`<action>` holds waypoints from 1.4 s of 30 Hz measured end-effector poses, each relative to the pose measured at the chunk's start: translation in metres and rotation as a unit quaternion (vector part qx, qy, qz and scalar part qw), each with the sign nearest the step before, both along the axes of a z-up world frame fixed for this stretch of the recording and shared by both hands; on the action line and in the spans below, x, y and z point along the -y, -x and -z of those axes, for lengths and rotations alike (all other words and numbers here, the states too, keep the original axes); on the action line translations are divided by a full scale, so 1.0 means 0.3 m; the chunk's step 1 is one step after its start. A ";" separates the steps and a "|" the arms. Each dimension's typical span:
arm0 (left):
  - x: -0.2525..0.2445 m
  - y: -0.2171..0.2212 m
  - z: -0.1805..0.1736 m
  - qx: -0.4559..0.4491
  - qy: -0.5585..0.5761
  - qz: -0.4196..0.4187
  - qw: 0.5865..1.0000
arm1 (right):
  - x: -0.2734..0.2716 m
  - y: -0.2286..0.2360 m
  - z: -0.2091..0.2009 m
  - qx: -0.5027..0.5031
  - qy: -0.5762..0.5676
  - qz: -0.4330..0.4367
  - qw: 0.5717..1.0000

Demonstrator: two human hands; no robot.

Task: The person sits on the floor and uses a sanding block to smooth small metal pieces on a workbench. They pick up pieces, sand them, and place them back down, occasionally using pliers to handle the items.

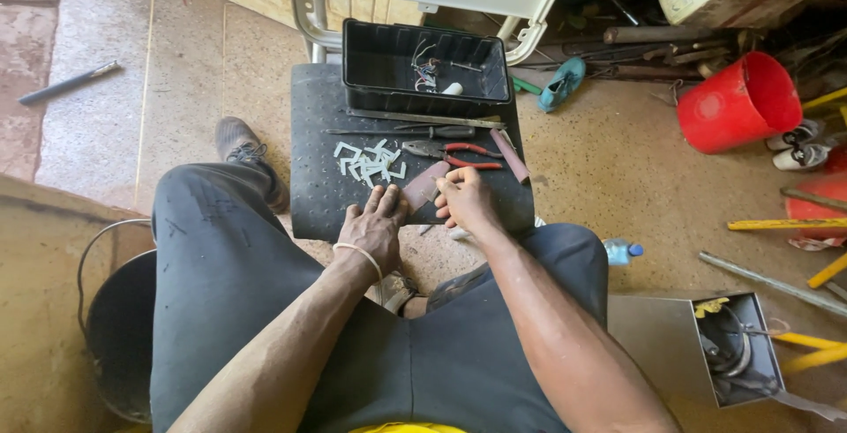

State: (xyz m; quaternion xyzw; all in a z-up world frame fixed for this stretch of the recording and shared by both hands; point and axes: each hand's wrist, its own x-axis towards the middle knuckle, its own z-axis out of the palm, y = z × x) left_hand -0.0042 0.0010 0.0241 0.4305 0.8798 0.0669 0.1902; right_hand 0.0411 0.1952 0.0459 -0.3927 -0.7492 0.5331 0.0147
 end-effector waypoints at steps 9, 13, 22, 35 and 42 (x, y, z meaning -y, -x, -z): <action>0.000 0.003 0.007 -0.015 -0.013 0.002 1.000 | -0.080 -0.004 0.193 -0.080 -0.285 -0.187 0.937; 0.004 -0.002 0.013 -0.015 -0.022 -0.001 1.000 | -0.048 0.001 0.223 -0.090 -0.301 -0.189 0.930; 0.021 -0.011 0.060 -0.017 -0.024 0.000 1.000 | 0.003 -0.009 0.287 -0.068 -0.303 -0.088 0.947; 0.000 -0.010 0.048 -0.030 -0.039 -0.011 0.999 | -0.041 -0.009 0.316 -0.116 -0.320 -0.169 0.925; -0.007 0.003 0.035 -0.008 -0.021 -0.014 1.000 | -0.021 -0.061 0.256 -0.120 -0.413 -0.325 0.842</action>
